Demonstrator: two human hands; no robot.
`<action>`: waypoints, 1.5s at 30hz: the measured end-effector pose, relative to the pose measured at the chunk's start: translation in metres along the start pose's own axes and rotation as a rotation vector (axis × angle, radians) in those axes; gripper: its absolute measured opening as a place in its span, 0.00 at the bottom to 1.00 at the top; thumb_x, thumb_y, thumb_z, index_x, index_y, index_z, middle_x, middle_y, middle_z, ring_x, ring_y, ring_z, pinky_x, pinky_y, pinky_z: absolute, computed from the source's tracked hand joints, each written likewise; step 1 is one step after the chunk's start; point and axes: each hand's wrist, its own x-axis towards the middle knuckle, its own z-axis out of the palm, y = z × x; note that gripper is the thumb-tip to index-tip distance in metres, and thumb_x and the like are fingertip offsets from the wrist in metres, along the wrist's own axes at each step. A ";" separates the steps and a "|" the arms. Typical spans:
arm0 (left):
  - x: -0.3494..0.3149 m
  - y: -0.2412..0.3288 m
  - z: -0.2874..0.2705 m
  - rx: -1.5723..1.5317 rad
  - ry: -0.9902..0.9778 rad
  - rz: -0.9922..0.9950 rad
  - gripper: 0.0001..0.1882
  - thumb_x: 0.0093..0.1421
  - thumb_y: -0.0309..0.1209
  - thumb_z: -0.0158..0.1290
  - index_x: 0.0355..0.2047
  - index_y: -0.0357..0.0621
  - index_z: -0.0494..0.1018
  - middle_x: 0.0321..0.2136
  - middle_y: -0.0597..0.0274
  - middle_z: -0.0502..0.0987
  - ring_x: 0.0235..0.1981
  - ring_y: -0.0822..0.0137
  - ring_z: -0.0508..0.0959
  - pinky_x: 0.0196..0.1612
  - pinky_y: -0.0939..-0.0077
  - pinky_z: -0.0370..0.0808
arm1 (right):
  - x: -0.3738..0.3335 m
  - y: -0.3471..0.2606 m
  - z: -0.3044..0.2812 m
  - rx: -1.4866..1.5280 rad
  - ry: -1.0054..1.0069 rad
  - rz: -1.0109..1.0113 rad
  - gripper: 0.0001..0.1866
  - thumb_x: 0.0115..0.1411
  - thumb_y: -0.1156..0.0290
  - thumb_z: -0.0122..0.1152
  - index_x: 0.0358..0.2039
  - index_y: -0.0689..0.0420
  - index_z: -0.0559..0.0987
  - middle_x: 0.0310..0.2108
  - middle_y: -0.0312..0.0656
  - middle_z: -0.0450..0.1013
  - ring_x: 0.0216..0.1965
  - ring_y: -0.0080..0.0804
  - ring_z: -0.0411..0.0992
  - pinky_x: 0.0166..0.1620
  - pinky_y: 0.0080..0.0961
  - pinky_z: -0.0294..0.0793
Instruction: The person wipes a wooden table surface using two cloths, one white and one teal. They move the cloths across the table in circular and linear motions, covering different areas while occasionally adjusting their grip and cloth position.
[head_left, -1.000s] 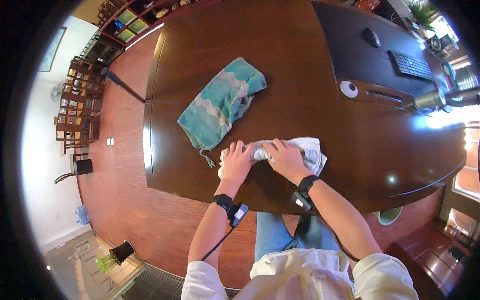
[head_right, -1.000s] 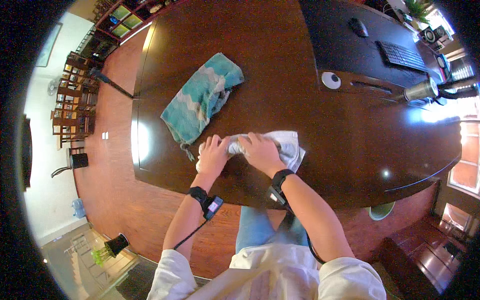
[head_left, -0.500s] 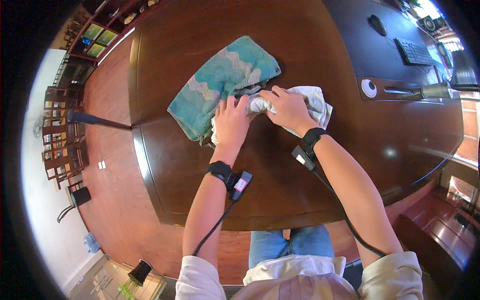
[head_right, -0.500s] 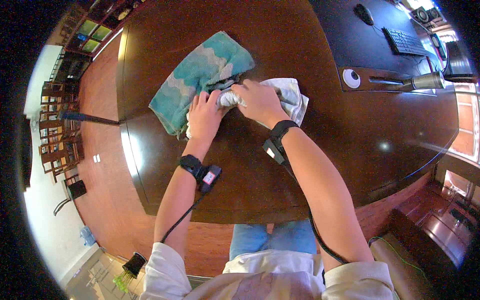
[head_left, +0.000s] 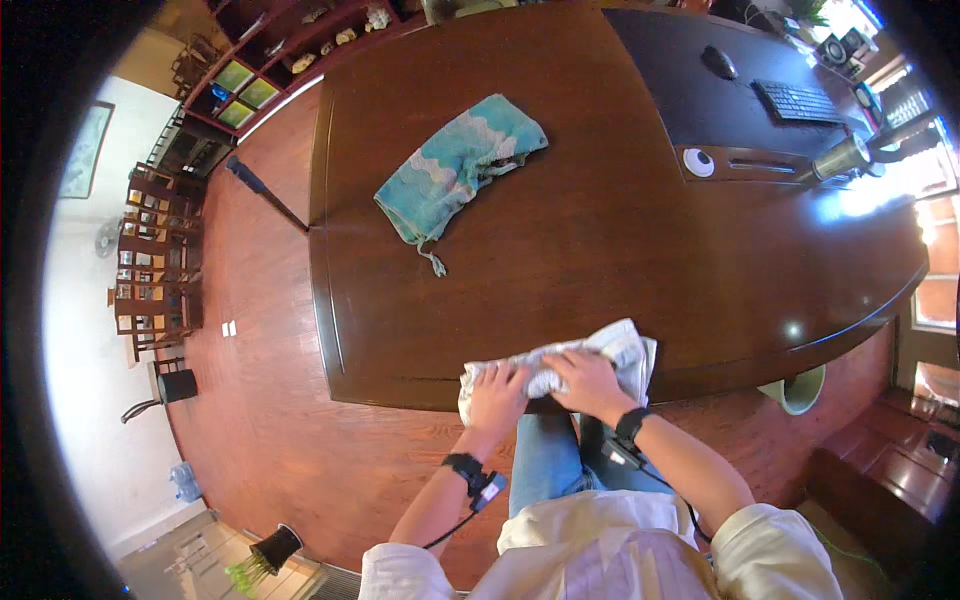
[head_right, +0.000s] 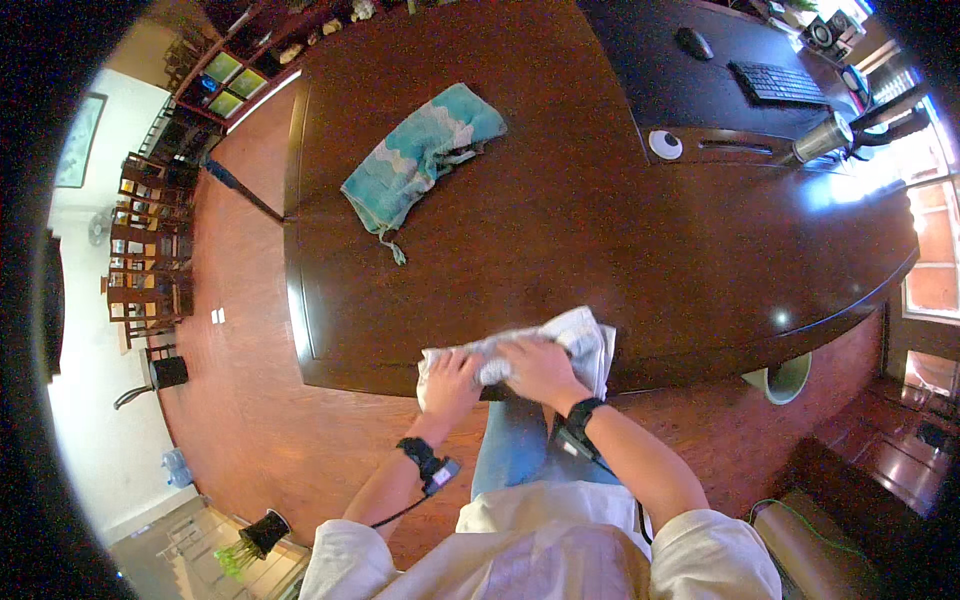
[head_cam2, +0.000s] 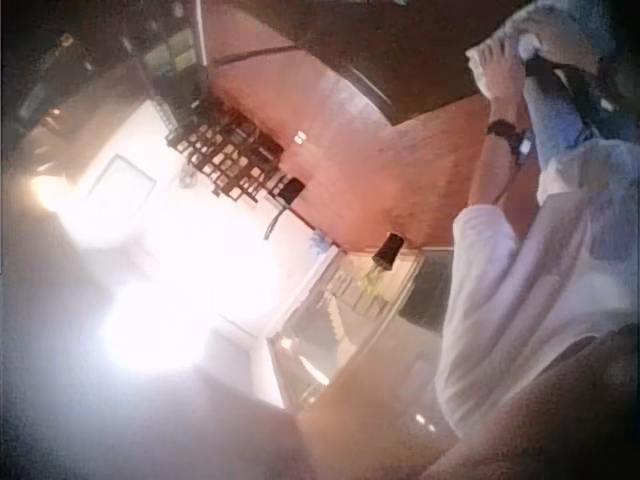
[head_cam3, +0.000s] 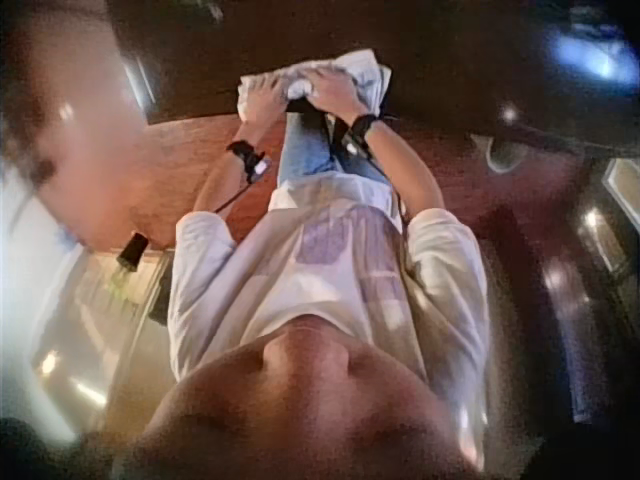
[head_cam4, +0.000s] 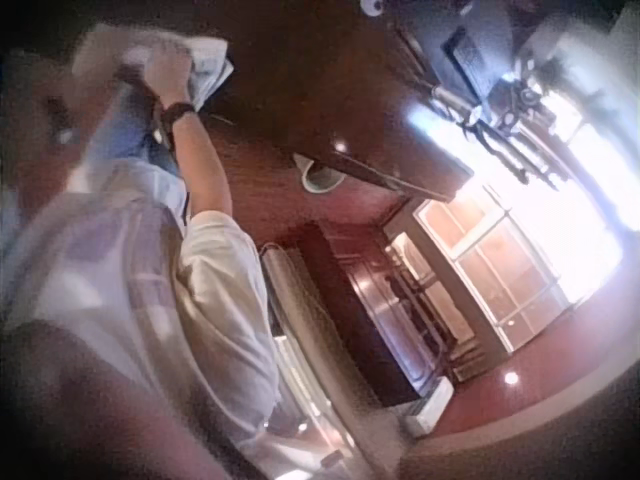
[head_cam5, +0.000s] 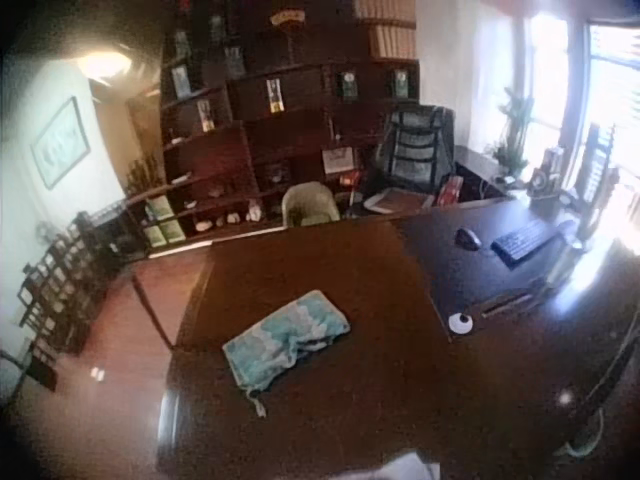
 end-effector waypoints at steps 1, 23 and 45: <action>-0.012 0.004 -0.001 -0.021 -0.101 -0.013 0.23 0.45 0.25 0.60 0.45 0.49 0.74 0.40 0.57 0.74 0.45 0.51 0.73 0.47 0.54 0.72 | -0.013 -0.003 0.003 -0.011 -0.062 0.002 0.26 0.50 0.62 0.65 0.52 0.49 0.77 0.46 0.46 0.76 0.48 0.49 0.75 0.51 0.46 0.75; 0.257 -0.213 -0.082 0.178 0.295 0.136 0.26 0.39 0.26 0.65 0.42 0.47 0.73 0.33 0.60 0.72 0.38 0.53 0.74 0.40 0.58 0.74 | 0.330 0.014 -0.045 -0.107 0.335 -0.260 0.20 0.52 0.66 0.64 0.46 0.54 0.75 0.38 0.41 0.74 0.35 0.44 0.76 0.39 0.40 0.77; -0.027 -0.125 -0.032 0.053 0.192 0.050 0.24 0.43 0.27 0.60 0.44 0.44 0.75 0.35 0.56 0.74 0.38 0.51 0.75 0.41 0.57 0.74 | 0.075 -0.078 0.087 -0.072 0.198 0.009 0.30 0.46 0.63 0.70 0.53 0.47 0.76 0.46 0.42 0.74 0.47 0.45 0.75 0.44 0.44 0.76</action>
